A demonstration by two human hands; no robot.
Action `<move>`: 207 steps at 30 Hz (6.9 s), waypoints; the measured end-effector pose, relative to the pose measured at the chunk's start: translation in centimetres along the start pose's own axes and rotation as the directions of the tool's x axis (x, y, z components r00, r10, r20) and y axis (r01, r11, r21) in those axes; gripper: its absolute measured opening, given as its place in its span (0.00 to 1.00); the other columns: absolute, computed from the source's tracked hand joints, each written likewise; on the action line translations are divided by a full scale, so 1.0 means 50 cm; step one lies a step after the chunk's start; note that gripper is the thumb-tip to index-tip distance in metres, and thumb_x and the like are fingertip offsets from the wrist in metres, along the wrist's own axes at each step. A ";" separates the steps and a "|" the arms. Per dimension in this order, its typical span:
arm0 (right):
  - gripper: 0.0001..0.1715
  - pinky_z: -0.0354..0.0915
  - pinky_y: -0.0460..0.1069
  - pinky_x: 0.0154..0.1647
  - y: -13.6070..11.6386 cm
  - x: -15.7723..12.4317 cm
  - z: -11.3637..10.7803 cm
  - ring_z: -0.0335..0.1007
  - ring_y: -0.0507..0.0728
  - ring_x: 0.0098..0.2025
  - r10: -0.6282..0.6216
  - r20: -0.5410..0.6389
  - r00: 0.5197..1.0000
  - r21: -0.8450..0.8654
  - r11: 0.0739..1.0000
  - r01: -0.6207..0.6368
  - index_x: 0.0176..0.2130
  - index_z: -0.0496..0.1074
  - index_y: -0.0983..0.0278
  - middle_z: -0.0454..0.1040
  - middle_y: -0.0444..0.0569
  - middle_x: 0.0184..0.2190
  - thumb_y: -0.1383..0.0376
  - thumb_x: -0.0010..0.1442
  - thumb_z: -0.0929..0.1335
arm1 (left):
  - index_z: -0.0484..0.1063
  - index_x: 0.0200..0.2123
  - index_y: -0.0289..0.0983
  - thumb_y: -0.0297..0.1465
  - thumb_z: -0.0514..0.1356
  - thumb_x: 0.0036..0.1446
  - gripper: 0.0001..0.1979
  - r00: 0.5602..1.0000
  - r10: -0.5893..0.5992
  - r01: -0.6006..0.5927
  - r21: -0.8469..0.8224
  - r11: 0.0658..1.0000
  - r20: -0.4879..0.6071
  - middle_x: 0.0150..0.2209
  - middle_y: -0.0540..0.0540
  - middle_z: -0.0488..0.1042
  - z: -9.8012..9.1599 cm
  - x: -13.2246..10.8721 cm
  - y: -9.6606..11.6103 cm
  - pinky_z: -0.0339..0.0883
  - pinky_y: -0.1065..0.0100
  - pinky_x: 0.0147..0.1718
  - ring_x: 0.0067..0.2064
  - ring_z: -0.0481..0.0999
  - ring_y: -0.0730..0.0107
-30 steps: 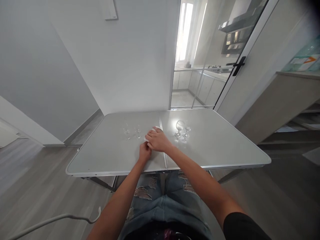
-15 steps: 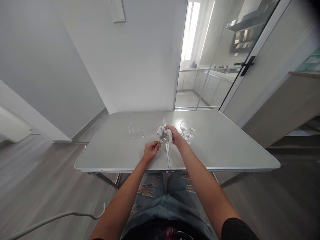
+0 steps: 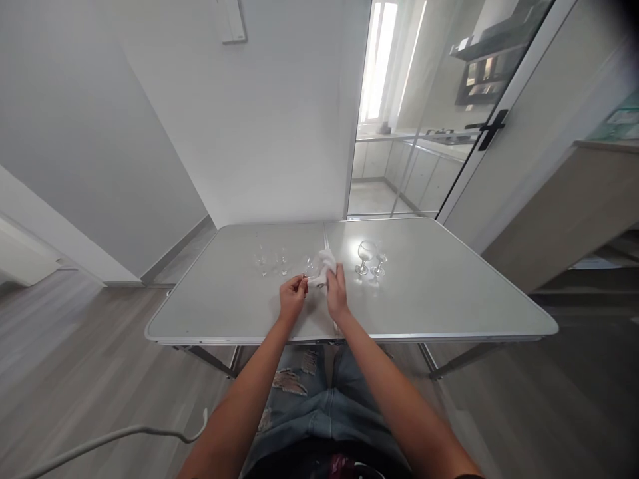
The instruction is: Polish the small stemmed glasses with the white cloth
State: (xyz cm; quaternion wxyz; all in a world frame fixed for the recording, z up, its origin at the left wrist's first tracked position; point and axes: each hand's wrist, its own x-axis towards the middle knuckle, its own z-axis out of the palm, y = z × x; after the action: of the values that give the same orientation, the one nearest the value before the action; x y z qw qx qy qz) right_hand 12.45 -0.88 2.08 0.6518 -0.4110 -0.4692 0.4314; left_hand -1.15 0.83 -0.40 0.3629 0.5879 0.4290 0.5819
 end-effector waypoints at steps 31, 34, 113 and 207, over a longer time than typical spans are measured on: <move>0.11 0.60 0.47 0.27 -0.063 0.175 -0.051 0.58 0.51 0.23 0.362 0.425 0.830 -0.075 0.928 -0.366 0.26 0.62 0.62 0.64 0.41 0.21 0.59 0.54 0.65 | 0.78 0.29 0.35 0.40 0.60 0.59 0.15 0.960 0.152 -0.200 0.197 0.960 0.237 0.19 0.50 0.67 0.005 -0.019 0.044 0.57 0.71 0.25 0.23 0.63 0.74; 0.12 0.63 0.48 0.27 -0.024 0.154 -0.045 0.62 0.53 0.24 0.422 0.369 0.828 0.224 0.824 -0.520 0.25 0.62 0.61 0.64 0.42 0.19 0.57 0.50 0.67 | 0.78 0.28 0.35 0.41 0.61 0.58 0.16 0.975 0.121 -0.148 0.135 0.980 0.187 0.20 0.50 0.68 0.004 -0.017 0.044 0.58 0.71 0.26 0.23 0.63 0.73; 0.17 0.64 0.48 0.36 0.010 -0.011 -0.026 0.67 0.55 0.36 0.309 0.101 0.946 0.232 0.917 -0.325 0.42 0.73 0.59 0.72 0.44 0.35 0.56 0.52 0.70 | 0.73 0.52 0.36 0.45 0.70 0.51 0.28 0.996 -0.074 0.089 -0.639 0.764 0.050 0.54 0.32 0.76 -0.008 0.015 0.018 0.69 0.54 0.53 0.52 0.79 0.51; 0.18 0.64 0.48 0.29 0.014 -0.019 -0.001 0.67 0.54 0.30 0.316 0.363 0.877 0.104 0.921 -0.375 0.37 0.72 0.63 0.73 0.46 0.30 0.51 0.56 0.68 | 0.71 0.55 0.37 0.47 0.66 0.55 0.29 0.996 -0.079 0.083 -0.597 0.798 0.033 0.59 0.31 0.71 -0.009 0.015 0.016 0.70 0.56 0.52 0.57 0.75 0.51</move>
State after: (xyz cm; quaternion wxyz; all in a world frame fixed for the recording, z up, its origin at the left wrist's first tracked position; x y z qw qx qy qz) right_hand 12.20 -1.60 1.17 0.5062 -0.3505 -0.4544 0.6438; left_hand -1.55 1.21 0.65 0.5556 0.4267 0.2471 0.6695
